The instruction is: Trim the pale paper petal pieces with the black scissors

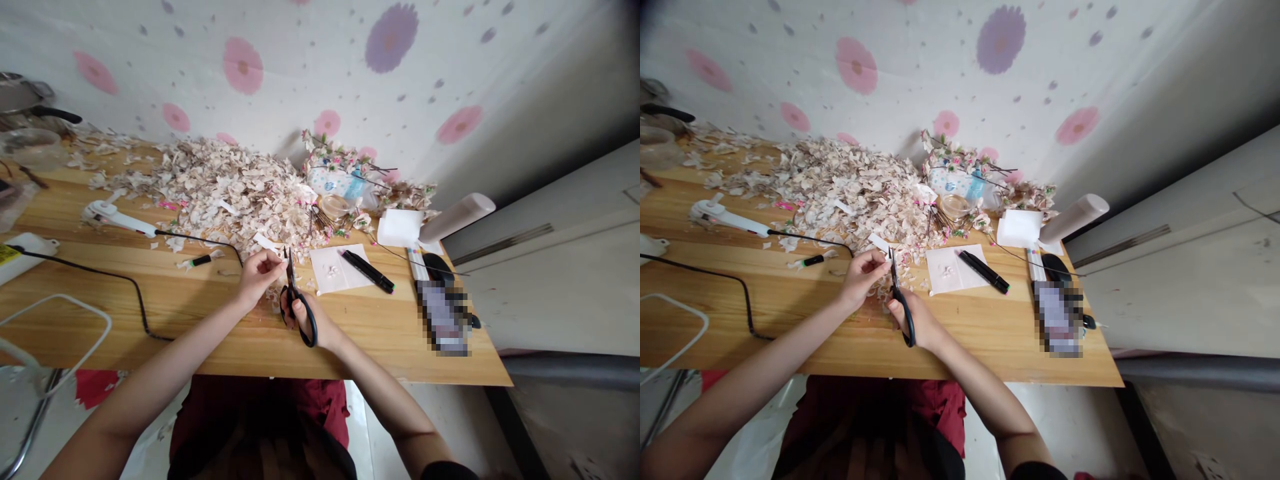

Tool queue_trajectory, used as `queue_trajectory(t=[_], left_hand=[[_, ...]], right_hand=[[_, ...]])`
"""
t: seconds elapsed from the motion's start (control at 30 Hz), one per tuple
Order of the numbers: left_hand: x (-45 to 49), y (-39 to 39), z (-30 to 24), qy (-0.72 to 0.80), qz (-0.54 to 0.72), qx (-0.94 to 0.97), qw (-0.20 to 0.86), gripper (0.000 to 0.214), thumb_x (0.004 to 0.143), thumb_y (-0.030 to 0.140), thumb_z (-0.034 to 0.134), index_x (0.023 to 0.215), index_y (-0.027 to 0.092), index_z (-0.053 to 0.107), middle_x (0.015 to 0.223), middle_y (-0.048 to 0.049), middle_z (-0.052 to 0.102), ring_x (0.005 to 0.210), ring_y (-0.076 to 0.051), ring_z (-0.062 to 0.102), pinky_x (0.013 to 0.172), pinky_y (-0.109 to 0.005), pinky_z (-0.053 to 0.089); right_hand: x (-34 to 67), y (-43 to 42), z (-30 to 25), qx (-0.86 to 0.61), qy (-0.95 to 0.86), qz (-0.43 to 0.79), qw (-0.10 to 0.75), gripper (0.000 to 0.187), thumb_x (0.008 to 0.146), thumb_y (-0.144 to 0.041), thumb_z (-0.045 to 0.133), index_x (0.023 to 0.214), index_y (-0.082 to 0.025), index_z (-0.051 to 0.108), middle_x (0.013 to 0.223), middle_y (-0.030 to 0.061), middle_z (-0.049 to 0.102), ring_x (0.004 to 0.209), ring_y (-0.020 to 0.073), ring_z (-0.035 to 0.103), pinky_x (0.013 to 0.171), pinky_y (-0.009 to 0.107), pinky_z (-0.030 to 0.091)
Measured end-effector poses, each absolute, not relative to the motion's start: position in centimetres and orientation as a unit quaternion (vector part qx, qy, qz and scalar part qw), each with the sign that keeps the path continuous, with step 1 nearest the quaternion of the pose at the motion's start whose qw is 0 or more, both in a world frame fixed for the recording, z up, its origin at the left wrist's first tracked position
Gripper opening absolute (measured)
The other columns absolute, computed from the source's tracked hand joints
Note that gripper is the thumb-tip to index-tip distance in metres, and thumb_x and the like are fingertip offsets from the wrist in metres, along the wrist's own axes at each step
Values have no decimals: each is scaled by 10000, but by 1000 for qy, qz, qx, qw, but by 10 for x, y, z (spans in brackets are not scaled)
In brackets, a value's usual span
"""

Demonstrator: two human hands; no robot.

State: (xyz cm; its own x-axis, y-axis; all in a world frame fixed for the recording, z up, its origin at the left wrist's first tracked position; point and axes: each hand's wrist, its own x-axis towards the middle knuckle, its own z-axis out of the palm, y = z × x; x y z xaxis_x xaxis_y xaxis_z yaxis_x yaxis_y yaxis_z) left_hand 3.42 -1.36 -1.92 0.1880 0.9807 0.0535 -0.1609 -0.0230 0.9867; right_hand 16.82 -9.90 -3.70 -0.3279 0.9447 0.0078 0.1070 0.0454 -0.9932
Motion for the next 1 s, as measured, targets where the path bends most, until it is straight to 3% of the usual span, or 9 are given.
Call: queue_trajectory(t=[0.7, 1.0], left_hand=[[31, -11, -16, 397, 469, 511, 601, 357, 572, 431, 799, 542, 188, 539, 525, 34, 510, 485, -97, 434, 453, -215, 343], [25, -5, -26, 357, 445, 515, 640, 320, 631, 366, 776, 552, 178, 529, 538, 45, 489, 485, -83, 399, 472, -210, 310]], right_hand=[[169, -98, -37, -421, -602, 559, 384, 657, 802, -846, 303, 766, -205, 442, 604, -19, 433, 502, 126, 423, 486, 263, 381], [172, -99, -26, -427, -618, 547, 370, 668, 785, -861, 291, 746, -209, 429, 581, -15, 438, 502, 133, 418, 488, 264, 350]])
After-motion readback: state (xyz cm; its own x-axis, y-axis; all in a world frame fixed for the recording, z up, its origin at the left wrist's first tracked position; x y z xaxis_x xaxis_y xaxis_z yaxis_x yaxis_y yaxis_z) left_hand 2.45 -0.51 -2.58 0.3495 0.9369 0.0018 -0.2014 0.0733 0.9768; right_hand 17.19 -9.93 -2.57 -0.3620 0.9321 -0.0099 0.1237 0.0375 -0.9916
